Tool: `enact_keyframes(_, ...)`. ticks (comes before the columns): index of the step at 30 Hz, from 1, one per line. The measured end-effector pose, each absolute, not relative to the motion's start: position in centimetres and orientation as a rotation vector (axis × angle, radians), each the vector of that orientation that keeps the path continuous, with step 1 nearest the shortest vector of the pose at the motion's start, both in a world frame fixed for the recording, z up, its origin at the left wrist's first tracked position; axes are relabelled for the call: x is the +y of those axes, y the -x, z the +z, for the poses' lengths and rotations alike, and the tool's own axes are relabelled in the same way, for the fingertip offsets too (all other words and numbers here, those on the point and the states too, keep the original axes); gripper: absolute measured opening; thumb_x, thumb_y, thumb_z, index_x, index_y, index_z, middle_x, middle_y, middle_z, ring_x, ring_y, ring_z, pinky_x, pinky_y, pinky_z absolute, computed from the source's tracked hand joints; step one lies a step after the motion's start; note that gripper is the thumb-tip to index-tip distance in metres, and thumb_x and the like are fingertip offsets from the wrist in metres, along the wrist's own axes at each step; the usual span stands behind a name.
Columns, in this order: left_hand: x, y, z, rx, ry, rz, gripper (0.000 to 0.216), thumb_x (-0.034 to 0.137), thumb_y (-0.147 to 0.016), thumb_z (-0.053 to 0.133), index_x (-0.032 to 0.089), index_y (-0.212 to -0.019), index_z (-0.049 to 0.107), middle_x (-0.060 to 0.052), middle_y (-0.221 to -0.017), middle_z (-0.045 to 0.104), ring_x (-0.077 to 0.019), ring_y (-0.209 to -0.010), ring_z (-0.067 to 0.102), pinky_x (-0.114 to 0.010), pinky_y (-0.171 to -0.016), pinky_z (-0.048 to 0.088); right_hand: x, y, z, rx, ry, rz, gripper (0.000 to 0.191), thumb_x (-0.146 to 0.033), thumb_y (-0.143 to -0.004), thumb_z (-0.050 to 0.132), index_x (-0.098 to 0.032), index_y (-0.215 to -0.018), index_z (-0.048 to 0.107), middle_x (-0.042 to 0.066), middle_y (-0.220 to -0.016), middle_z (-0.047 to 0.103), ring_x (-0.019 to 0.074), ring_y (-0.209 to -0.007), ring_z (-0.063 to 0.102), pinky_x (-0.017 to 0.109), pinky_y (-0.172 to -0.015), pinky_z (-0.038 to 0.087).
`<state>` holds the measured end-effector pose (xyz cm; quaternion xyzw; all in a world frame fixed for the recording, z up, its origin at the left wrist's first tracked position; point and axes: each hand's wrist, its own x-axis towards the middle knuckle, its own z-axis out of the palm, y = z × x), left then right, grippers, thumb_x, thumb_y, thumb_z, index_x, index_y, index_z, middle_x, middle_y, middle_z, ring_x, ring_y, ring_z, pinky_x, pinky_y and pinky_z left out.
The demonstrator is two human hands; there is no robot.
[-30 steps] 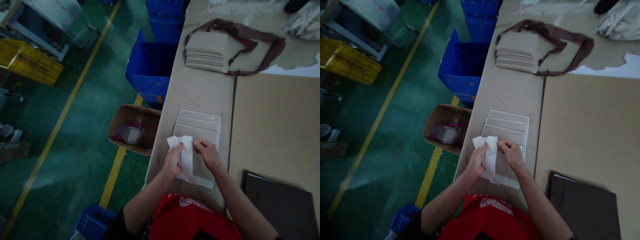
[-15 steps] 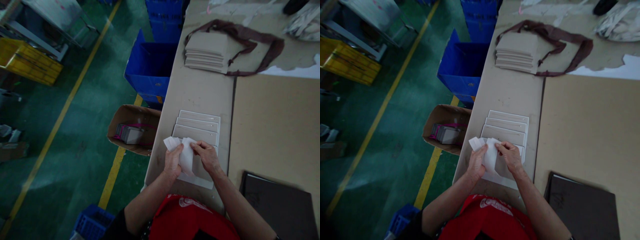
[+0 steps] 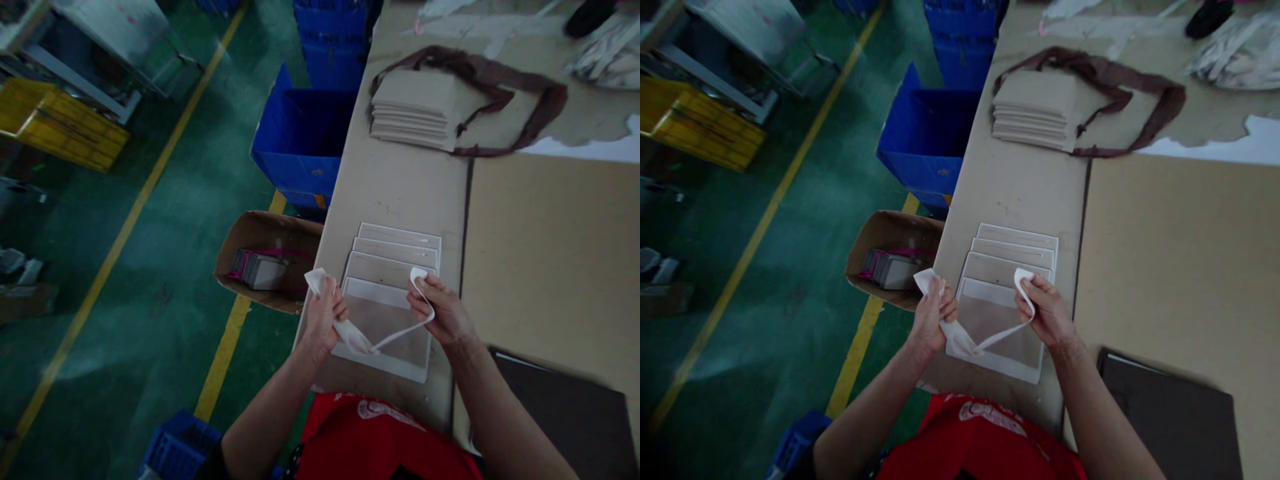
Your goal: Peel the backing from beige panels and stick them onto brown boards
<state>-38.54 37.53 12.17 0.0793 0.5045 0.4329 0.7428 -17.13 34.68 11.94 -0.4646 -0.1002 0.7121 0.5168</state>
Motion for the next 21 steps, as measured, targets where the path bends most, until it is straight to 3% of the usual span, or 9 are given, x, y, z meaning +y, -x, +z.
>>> enact_keyframes(3,37.1,37.9,12.9,1.072,-0.313,0.818,0.065,0.056,-0.055,0.087,0.016,-0.097,0.057,0.013,-0.053,0.034,-0.0017,-0.041,0.022,-0.016,-0.039,0.02,35.1,18.2,12.1,-0.453,1.279,1.85,0.029,-0.042,-0.07,0.08,-0.02,-0.077,0.061,-0.009,-0.048,0.044,0.0035,-0.034,0.029,0.017,-0.031,0.022)
enact_keyframes(6,36.9,36.9,13.7,1.106,-0.448,0.662,0.068,0.045,-0.046,0.093,0.013,-0.097,0.06,0.009,-0.057,0.048,-0.0022,-0.042,0.03,-0.017,-0.038,0.021,35.5,19.2,11.9,-0.67,1.45,1.939,0.034,-0.047,-0.068,0.08,-0.018,-0.073,0.062,-0.005,-0.054,0.054,0.0057,-0.041,0.041,0.018,-0.037,0.029)
enact_keyframes(11,37.2,36.0,14.0,1.24,-0.455,0.674,0.047,0.043,-0.053,0.088,0.014,-0.076,0.059,0.01,-0.05,0.041,-0.0016,-0.04,0.027,-0.018,-0.038,0.017,35.4,19.1,11.7,-0.656,1.42,1.992,0.036,-0.05,-0.071,0.077,-0.018,-0.08,0.063,-0.003,-0.065,0.06,0.0081,-0.051,0.049,0.019,-0.046,0.035)
enact_keyframes(13,37.3,35.8,13.7,1.299,-0.451,0.739,0.045,0.042,-0.054,0.087,0.015,-0.075,0.059,0.011,-0.049,0.039,-0.0016,-0.04,0.027,-0.018,-0.039,0.017,34.9,19.2,11.6,-0.59,1.319,2.051,0.035,-0.045,-0.069,0.08,-0.018,-0.085,0.064,-0.002,-0.071,0.063,0.0086,-0.055,0.052,0.02,-0.049,0.038)
enact_keyframes(17,36.7,35.6,12.7,1.355,-0.521,0.759,0.041,0.043,-0.059,0.083,0.014,-0.079,0.062,0.009,-0.051,0.043,-0.0026,-0.041,0.03,-0.017,-0.04,0.022,34.0,20.1,11.5,-0.436,1.247,2.133,0.036,-0.042,-0.065,0.083,-0.018,-0.077,0.06,-0.001,-0.069,0.063,0.0101,-0.055,0.054,0.022,-0.053,0.043)
enact_keyframes(21,36.7,38.6,12.0,1.524,-0.884,0.669,0.031,0.043,-0.071,0.073,0.014,-0.081,0.065,0.005,-0.055,0.049,-0.0064,-0.045,0.039,-0.019,-0.044,0.031,33.7,18.0,11.6,-0.411,1.344,1.932,0.036,-0.051,-0.072,0.075,-0.021,-0.077,0.055,-0.005,-0.055,0.05,0.0058,-0.041,0.036,0.019,-0.039,0.028)
